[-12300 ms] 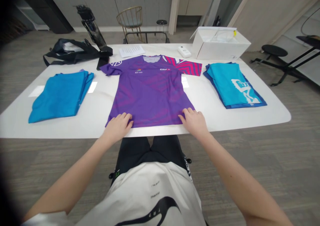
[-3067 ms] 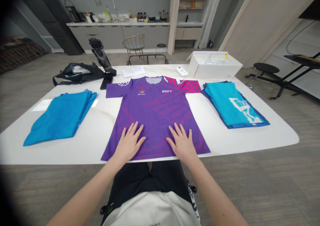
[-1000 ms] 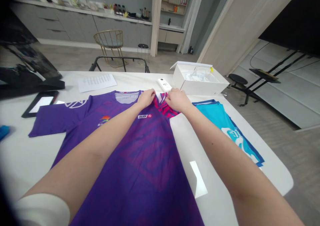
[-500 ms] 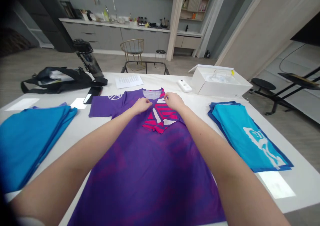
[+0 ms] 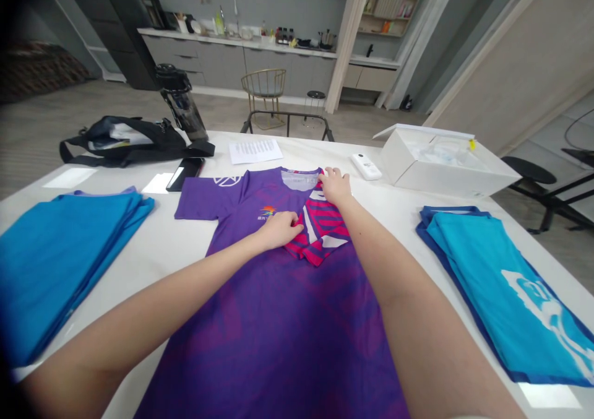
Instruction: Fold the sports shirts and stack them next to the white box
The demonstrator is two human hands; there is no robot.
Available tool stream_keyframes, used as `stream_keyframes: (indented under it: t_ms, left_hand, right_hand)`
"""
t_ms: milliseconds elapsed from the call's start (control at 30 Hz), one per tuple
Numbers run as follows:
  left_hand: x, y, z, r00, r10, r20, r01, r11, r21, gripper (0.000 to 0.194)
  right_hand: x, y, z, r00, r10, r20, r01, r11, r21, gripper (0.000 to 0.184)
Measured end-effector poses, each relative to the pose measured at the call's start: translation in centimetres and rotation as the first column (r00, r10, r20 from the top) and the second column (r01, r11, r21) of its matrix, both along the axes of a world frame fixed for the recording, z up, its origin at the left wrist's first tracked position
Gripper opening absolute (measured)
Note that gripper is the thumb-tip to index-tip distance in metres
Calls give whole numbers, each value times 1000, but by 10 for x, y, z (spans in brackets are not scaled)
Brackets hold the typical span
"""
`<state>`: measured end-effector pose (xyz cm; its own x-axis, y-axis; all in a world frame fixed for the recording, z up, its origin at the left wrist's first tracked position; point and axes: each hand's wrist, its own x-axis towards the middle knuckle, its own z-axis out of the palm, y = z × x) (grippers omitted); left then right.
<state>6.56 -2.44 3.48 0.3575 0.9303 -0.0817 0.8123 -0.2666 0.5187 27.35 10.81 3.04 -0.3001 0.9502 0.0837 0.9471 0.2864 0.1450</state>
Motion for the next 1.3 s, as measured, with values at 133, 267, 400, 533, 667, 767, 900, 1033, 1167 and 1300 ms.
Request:
stream_keyframes:
  t_ms: [133,267,400,533,667,767,900,1033,1167,1300]
  left_hand:
    - [-4,9,-5,969,46,241,-60,997,52,18]
    - [-7,14,-9,924,85,373,-113,992,53,16]
    - [-7,15,-11,899,91,429,-126,991,53,11]
    - [-8,13,-15,895,132,425,-164,986,38,13]
    - [-16,10,-23,909,209,360,-226,974,6,15]
    - [-23,8,-26,911,266,315,-273,962,-23,17]
    - [-30,5,-20,902,289,320,-293,955,-38,18]
    - [-41,17,9,890,263,373,-289,957,16,18]
    - [-68,59,43,876,273,399,-319,946,52,14]
    - [-101,115,38,877,365,313,-401,914,58,13]
  right_hand:
    - [1,8,-1,997,76,17,-76,997,5,39]
    - [6,15,-4,998,58,17,-59,997,49,35]
    - [12,21,-7,992,127,23,-127,992,0,43]
    - [15,24,-8,997,64,35,-64,998,11,45]
    - [17,25,-9,999,33,7,-33,999,15,39]
    - [18,26,-9,999,29,-15,-29,1000,10,33]
    - [23,29,-2,997,3,-83,-2,1000,8,30]
    - [28,41,15,970,-83,-230,96,994,48,29]
    - [22,61,35,961,-109,-252,132,989,74,28]
    - [4,75,38,978,-180,-107,182,983,9,31]
